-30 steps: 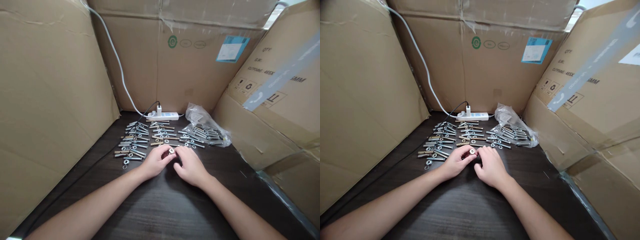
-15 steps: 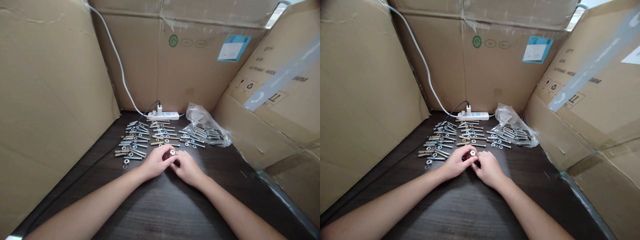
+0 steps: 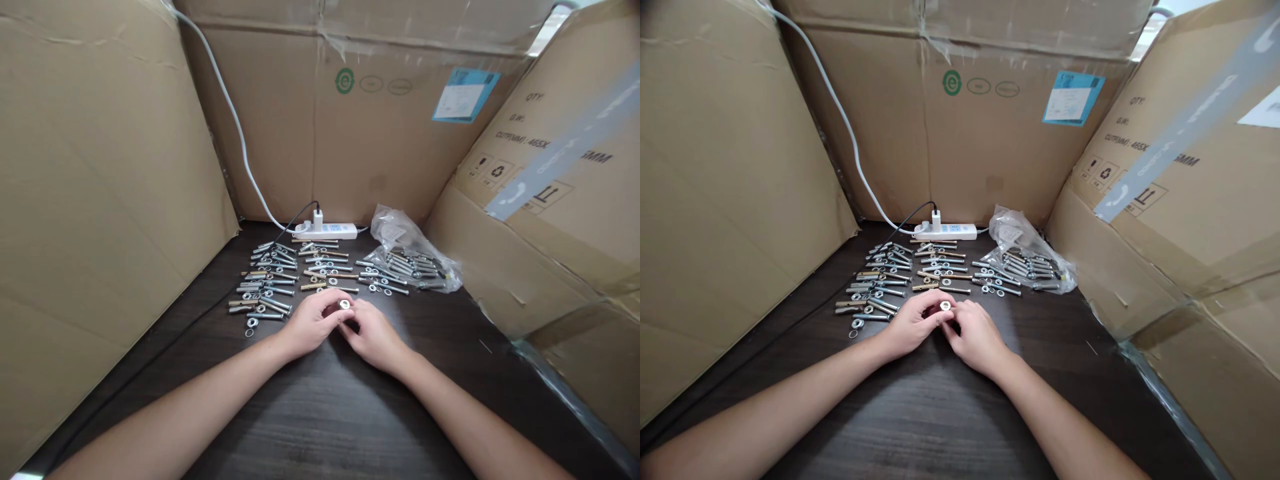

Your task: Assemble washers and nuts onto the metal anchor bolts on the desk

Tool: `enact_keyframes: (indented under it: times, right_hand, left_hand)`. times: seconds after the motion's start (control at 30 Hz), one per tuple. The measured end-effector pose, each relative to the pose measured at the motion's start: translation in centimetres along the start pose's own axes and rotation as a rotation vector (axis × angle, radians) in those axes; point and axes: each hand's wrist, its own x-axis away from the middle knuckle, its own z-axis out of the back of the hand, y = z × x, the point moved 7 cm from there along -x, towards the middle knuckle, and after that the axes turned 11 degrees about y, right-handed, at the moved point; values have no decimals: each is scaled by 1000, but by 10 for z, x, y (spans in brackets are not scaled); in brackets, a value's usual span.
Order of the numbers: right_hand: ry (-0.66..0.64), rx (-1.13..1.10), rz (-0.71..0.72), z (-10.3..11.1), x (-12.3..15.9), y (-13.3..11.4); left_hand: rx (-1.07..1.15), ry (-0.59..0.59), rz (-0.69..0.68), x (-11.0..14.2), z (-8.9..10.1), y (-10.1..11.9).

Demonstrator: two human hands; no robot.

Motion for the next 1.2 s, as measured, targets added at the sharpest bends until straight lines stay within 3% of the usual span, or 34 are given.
enact_keyframes:
  times: [0.17,0.57,0.9,1.2]
  right_hand:
    - [8,-11,-36,-1,1,3]
    - [13,-14,-37,-1,1,5]
    - [-3,-14,-60,-2,1,4]
    - [1,-41,-67,-2,2,6]
  left_hand:
    - [-26,50,22,-1,4,-2]
    - [86,-56,-19,0,-4,1]
    - [-44,-3,-87,1,1,3]
    - [20,-37,-81,2,-3,1]
